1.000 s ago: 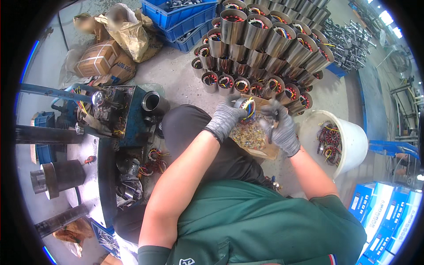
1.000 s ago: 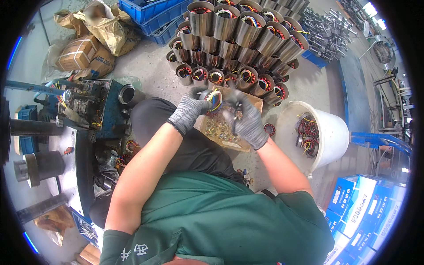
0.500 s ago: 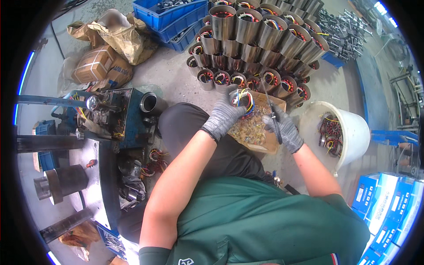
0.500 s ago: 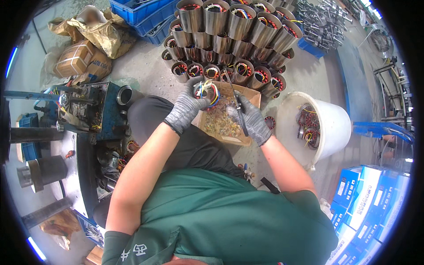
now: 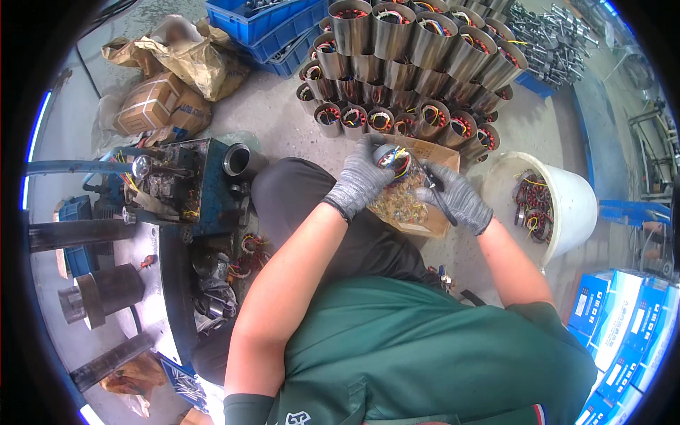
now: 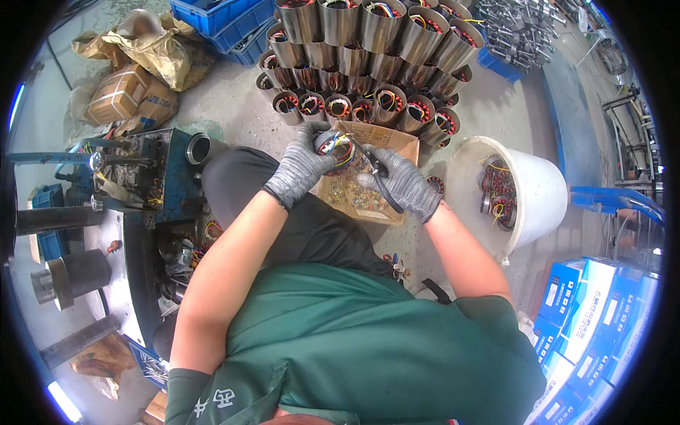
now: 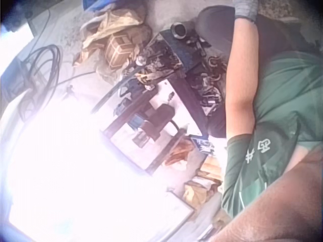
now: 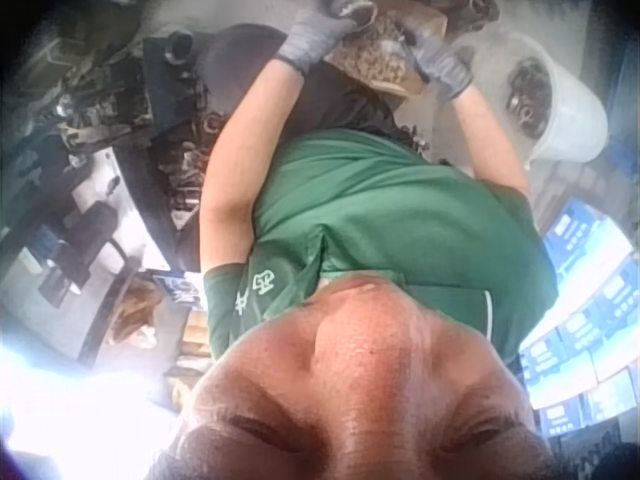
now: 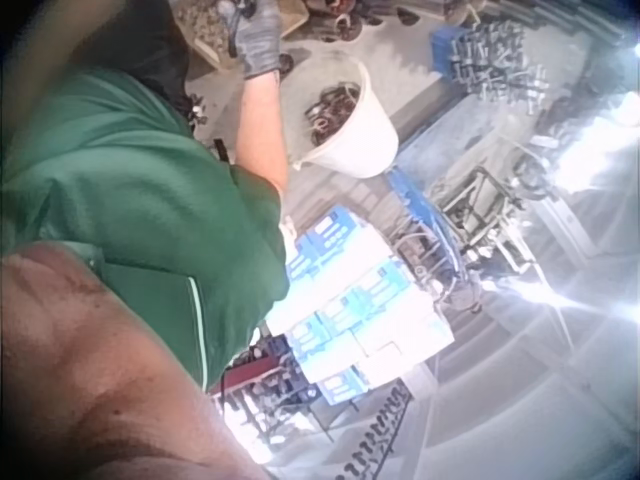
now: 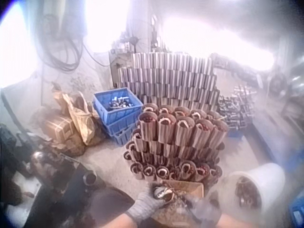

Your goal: Assembling and finishing motor components using a press and wire-finishing tools.

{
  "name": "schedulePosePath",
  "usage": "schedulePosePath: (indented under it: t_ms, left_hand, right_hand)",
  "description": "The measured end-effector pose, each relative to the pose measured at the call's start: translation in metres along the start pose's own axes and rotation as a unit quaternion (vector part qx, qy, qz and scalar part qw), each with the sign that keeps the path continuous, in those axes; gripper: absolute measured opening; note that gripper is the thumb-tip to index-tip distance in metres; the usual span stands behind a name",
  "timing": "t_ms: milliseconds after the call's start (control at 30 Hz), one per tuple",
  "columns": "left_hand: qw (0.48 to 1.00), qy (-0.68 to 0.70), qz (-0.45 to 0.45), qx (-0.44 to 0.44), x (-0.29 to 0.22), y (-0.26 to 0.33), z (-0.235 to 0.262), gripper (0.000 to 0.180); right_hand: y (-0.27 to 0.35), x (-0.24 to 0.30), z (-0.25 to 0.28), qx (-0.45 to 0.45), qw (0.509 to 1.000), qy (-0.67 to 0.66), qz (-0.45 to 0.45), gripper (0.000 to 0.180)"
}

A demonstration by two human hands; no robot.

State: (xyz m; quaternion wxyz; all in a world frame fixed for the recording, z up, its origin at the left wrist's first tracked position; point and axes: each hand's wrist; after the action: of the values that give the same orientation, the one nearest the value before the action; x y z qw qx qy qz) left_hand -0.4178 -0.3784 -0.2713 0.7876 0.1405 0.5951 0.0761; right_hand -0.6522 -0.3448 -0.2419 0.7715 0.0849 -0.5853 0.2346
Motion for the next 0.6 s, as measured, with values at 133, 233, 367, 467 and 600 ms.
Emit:
schedulePosePath:
  t_ms: [133,233,367,467,600]
  left_hand:
    - [1.000,-0.011,0.009,0.016,-0.004,0.000,-0.003,0.067]
    - [0.999,-0.015,0.036,0.032,-0.012,0.003,-0.001,0.066]
    - [0.996,-0.027,0.052,0.060,-0.025,0.005,0.003,0.066]
    - [0.996,-0.053,0.047,0.051,-0.028,0.008,0.004,0.063]
    - [0.994,-0.080,0.051,0.045,-0.042,0.016,0.006,0.061]
  right_hand:
    - [-0.010,0.018,0.016,0.091,0.979,0.179,-0.035,0.072]
    - [-0.010,0.015,0.023,0.104,0.974,0.202,-0.021,0.072]
    - [-0.010,0.022,0.024,0.105,0.970,0.217,-0.013,0.071]
    - [-0.009,0.019,0.025,0.108,0.969,0.223,0.000,0.072]
    - [-0.005,0.019,0.025,0.112,0.953,0.281,0.007,0.071]
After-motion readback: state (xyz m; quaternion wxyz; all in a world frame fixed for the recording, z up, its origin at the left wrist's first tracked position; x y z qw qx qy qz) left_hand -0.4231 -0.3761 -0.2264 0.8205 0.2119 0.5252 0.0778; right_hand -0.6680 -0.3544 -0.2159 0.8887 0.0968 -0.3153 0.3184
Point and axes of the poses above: each hand's wrist, its own y-axis away from the middle knuckle, its own z-axis out of the back of the hand, x = y × z, and after that the axes turned 13 degrees about z, right-handed
